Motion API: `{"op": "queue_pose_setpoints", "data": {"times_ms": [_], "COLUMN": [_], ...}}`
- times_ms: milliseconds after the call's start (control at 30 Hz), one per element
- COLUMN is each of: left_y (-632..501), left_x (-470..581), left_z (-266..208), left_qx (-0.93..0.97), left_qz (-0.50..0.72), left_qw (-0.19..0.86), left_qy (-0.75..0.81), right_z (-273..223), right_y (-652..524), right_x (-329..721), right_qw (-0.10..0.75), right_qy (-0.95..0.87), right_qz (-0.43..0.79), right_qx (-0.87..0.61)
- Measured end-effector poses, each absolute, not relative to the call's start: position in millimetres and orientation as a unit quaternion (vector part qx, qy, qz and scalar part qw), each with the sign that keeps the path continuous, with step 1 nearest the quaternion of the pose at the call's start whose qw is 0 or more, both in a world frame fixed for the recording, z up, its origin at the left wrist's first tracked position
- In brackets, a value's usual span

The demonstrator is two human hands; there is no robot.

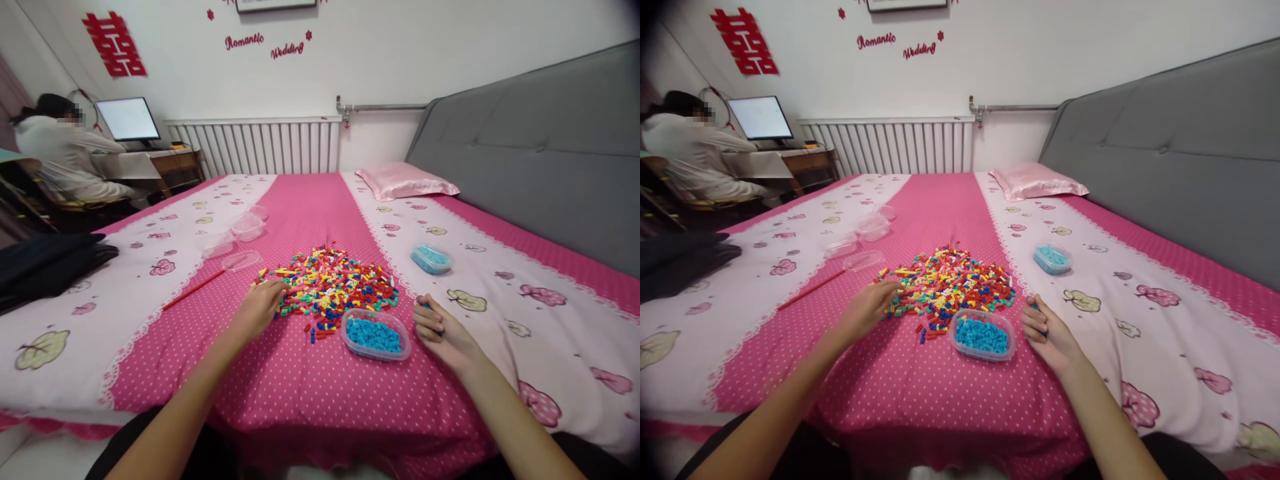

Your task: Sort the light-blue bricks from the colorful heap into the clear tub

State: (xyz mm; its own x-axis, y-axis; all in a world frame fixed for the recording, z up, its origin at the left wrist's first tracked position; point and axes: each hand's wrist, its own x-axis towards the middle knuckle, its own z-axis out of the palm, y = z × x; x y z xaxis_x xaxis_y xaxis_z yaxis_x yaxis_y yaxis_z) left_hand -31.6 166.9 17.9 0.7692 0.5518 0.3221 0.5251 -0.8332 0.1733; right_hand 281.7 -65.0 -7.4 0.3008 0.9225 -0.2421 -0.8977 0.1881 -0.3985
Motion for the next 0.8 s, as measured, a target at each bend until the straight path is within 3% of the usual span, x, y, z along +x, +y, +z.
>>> {"op": "queue_pose_setpoints", "data": {"times_ms": [367, 633, 800], "left_y": [142, 80, 102], "left_x": [-38, 9, 4], "left_z": [-4, -18, -19], "left_qx": [0.926, 0.977, 0.964], "left_qz": [0.117, 0.1, 0.1], "left_qw": [0.052, -0.013, -0.056], "left_qy": [0.356, 0.189, 0.242], "right_z": [-6, -2, 1], "right_y": [-78, -83, -86], "right_x": [286, 282, 282], "right_qw": [0.784, 0.766, 0.769], "right_qy": [-0.002, 0.017, 0.014], "right_qz": [0.582, 0.597, 0.59], "right_qx": [-0.214, -0.239, -0.244]}}
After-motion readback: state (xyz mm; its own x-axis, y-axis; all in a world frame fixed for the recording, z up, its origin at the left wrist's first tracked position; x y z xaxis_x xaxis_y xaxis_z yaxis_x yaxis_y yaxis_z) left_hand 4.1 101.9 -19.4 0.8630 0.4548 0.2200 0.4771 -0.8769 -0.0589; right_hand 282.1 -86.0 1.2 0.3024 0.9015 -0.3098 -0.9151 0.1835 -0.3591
